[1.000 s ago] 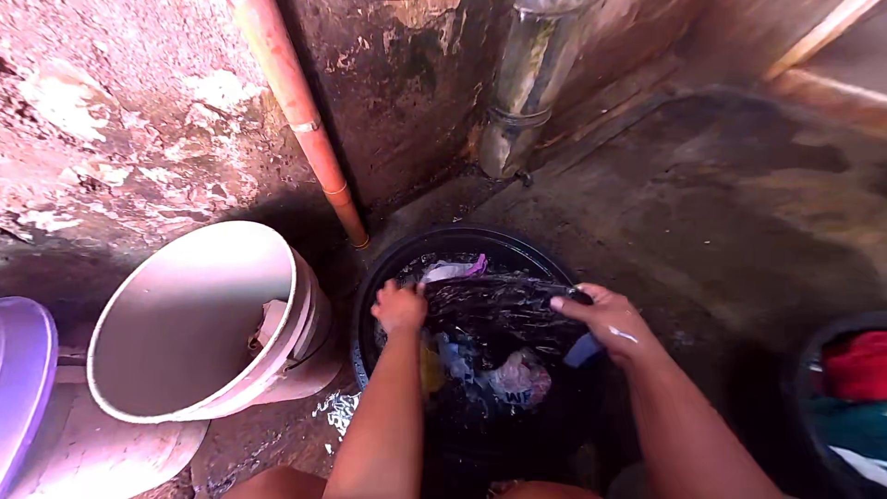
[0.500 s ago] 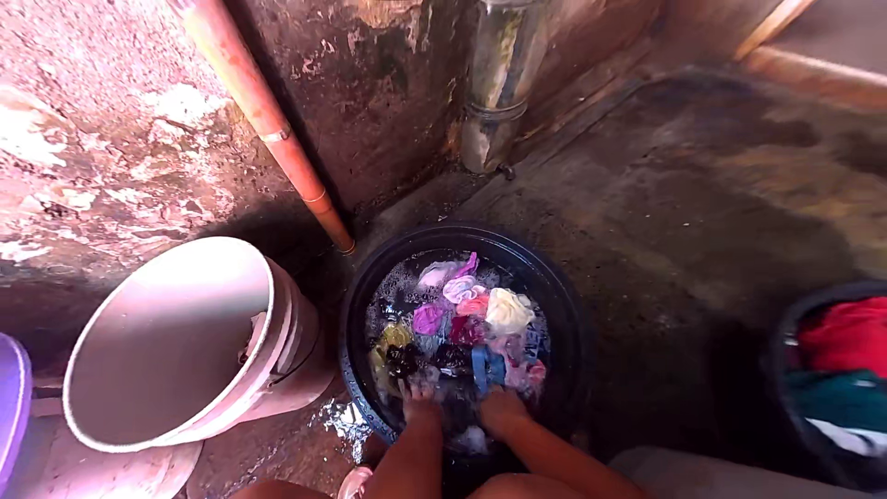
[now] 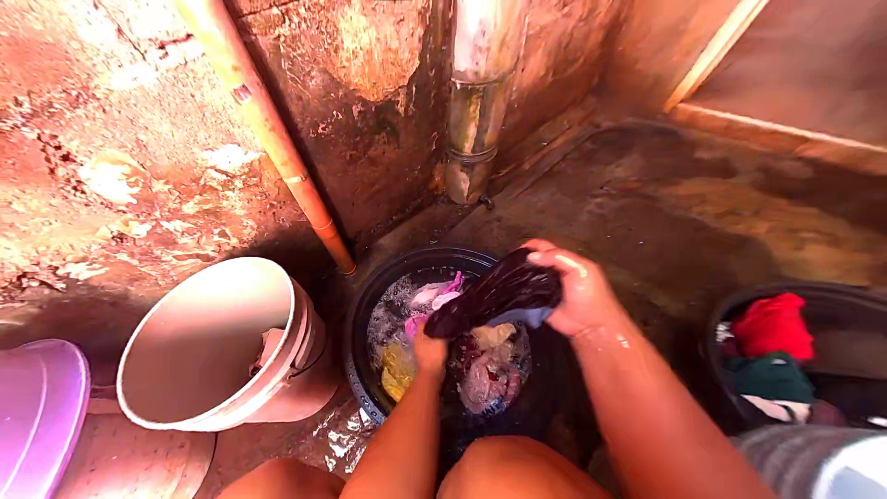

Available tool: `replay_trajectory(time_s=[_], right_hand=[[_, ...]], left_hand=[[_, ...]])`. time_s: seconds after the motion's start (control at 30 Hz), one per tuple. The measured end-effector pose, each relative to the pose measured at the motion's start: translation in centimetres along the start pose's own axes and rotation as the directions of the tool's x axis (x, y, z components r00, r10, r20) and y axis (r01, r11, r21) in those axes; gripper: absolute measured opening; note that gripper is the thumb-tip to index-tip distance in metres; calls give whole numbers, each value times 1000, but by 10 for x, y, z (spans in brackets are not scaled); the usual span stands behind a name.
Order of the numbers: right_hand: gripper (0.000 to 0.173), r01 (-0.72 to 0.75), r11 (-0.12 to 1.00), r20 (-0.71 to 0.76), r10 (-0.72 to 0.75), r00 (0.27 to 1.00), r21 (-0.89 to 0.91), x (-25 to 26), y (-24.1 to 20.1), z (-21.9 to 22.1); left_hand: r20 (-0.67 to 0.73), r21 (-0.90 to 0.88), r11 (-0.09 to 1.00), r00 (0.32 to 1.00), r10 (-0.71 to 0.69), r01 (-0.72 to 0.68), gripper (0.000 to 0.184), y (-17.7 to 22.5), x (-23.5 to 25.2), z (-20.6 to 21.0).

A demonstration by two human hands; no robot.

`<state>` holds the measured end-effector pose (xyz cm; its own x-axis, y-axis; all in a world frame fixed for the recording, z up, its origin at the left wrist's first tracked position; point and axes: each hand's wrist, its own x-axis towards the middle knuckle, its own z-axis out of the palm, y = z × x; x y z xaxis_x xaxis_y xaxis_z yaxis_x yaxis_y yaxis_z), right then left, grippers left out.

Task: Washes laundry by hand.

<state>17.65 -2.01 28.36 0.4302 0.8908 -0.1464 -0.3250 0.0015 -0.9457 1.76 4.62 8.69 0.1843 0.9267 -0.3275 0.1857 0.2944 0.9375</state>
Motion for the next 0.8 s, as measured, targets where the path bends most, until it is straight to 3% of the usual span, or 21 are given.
replay_trajectory(time_s=[0.03, 0.1, 0.17, 0.23, 0.3, 0.37, 0.43, 0.47, 0.5, 0.53, 0.6, 0.63, 0.7, 0.8], right_hand=[[21, 28, 993, -140, -43, 989, -111, 2, -5, -13], [30, -85, 930, -321, -36, 946, -357, 4, -3, -37], [58, -295, 874, -337, 165, 927, -386, 7, 10, -44], [79, -480, 849, -255, 424, 869, -222, 13, 33, -36], [89, -565, 816, -73, 575, 815, 121, 21, 54, -26], [84, -567, 720, 51, 600, 798, 400, 25, 70, -17], [67, -535, 701, -14, 612, 790, 471, 25, 67, -1], [60, -527, 705, -39, 615, 788, 475, 24, 61, 6], [55, -525, 708, -43, 614, 788, 472, 24, 53, 15], [51, -523, 716, -30, 602, 798, 463, 25, 45, 24], [42, -500, 731, -14, 571, 821, 464, 28, 34, 43], [40, -496, 732, -31, 574, 818, 467, 30, 31, 50], [44, -504, 719, -66, 601, 796, 479, 32, 29, 58], [41, -496, 741, -51, 577, 815, 453, 30, 33, 56]], left_hand=[[14, -166, 986, 1000, -22, 24, 36, 23, 1, 8], [115, -370, 926, 993, -33, 74, 33, 69, -3, 18], [249, -410, 908, 968, 16, 91, 52, 110, -11, 23], [406, -343, 936, 911, 69, 82, 71, 139, -25, 28], [569, -303, 949, 815, 106, 88, 70, 159, -39, 27], [692, -399, 899, 703, 165, 182, 61, 169, -43, 13], [715, -575, 760, 639, 285, 305, 42, 166, -28, -7], [690, -654, 673, 638, 342, 346, 48, 160, -16, -16], [634, -717, 611, 678, 372, 335, 67, 155, -6, -23], [545, -773, 563, 762, 351, 293, 80, 150, 1, -26], [304, -820, 548, 937, 171, 166, 82, 145, 5, -23], [195, -830, 545, 978, 78, 122, 75, 141, 7, -16], [131, -846, 519, 991, -18, 121, 68, 125, 8, -3], [158, -827, 536, 985, -68, 170, 64, 127, 4, 2]])
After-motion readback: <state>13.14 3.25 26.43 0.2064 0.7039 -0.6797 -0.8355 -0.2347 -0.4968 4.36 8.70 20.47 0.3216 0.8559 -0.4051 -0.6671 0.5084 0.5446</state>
